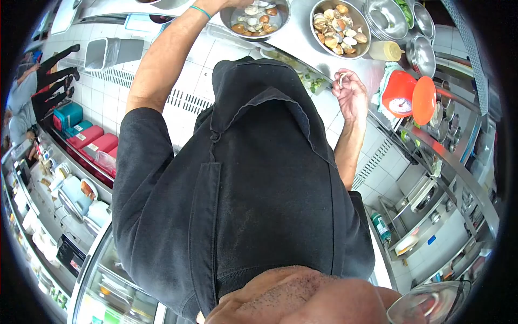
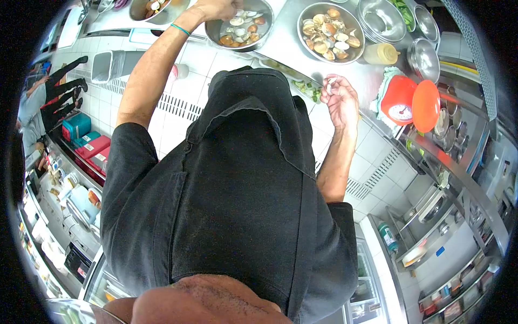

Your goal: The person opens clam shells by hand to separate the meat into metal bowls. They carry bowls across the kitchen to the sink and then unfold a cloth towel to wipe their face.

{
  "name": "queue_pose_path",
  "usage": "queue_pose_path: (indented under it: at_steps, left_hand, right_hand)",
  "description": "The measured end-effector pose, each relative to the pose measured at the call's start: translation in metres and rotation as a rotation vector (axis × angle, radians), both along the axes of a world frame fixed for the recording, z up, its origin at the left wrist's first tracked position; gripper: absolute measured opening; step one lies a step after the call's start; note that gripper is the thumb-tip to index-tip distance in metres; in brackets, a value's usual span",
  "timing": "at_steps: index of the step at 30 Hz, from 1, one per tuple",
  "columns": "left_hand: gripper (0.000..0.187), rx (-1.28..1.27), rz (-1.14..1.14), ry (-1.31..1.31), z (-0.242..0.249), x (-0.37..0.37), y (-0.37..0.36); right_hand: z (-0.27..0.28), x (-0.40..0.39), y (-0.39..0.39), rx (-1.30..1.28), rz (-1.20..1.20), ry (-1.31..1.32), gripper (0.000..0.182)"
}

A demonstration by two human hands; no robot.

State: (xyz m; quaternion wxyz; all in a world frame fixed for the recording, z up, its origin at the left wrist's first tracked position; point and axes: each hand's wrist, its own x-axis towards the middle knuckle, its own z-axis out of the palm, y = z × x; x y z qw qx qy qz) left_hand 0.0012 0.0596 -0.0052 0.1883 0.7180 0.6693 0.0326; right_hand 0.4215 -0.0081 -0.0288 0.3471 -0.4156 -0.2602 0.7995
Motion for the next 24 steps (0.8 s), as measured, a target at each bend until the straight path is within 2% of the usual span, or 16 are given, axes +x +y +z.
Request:
queue_pose_path:
  at_steps: [3, 6, 9, 11, 12, 13, 14, 16, 19, 20, 21, 22, 23, 24]
  left_hand:
    - [0.023, -0.2, 0.151, -0.144, 0.035, 0.012, -0.01]
    - [0.024, -0.182, 0.252, -0.318, 0.03, 0.011, -0.018]
    - [0.021, -0.056, 0.188, -0.307, 0.037, 0.025, -0.022]
    - [0.017, -0.062, 0.218, -0.654, 0.051, 0.057, -0.024]
    - [0.017, -0.197, 0.265, -0.419, 0.075, 0.075, -0.019]
    - [0.04, -0.005, 0.057, -0.433, 0.018, 0.075, -0.005]
    - [0.047, 0.155, -0.006, -0.401, 0.052, 0.097, -0.012]
    - [0.046, 0.257, 0.023, -0.296, 0.069, 0.116, -0.015]
    - [0.045, 0.502, 0.162, -0.298, 0.065, 0.098, -0.043]
    - [0.042, 0.445, 0.306, -0.336, 0.06, 0.084, -0.052]
    - [0.035, 0.65, 0.36, -0.286, 0.052, 0.069, -0.063]
    - [0.028, 0.839, 0.31, -0.182, 0.027, 0.042, -0.071]
    - [0.042, 0.645, 0.673, -0.251, 0.051, 0.046, -0.091]
    - [0.054, 0.549, 0.743, -0.169, 0.047, 0.036, -0.104]
  right_hand:
    - [0.004, -0.004, 0.005, 0.002, 0.043, 0.03, 0.035]
    - [0.006, -0.008, 0.009, -0.007, 0.078, 0.055, 0.033]
    - [0.001, -0.002, 0.01, 0.021, 0.102, 0.027, 0.03]
    - [-0.001, 0.005, 0.007, -0.002, 0.084, -0.008, 0.029]
    - [-0.003, 0.002, 0.009, -0.01, 0.103, -0.006, 0.029]
    - [-0.008, 0.002, 0.009, -0.008, 0.099, 0.002, 0.029]
    - [-0.003, -0.002, 0.009, 0.013, 0.114, -0.016, 0.028]
    - [0.003, -0.006, 0.01, 0.027, 0.13, -0.048, 0.024]
    - [0.017, -0.011, 0.014, 0.037, 0.147, -0.159, 0.019]
    - [0.024, -0.019, 0.017, 0.114, 0.168, -0.225, 0.02]
    - [0.029, -0.029, 0.023, 0.185, 0.186, -0.297, 0.02]
    - [0.034, -0.04, 0.028, 0.252, 0.205, -0.375, 0.021]
    - [0.041, -0.054, 0.037, 0.344, 0.286, -0.405, 0.022]
    - [0.048, -0.072, 0.049, 0.44, 0.373, -0.431, 0.024]
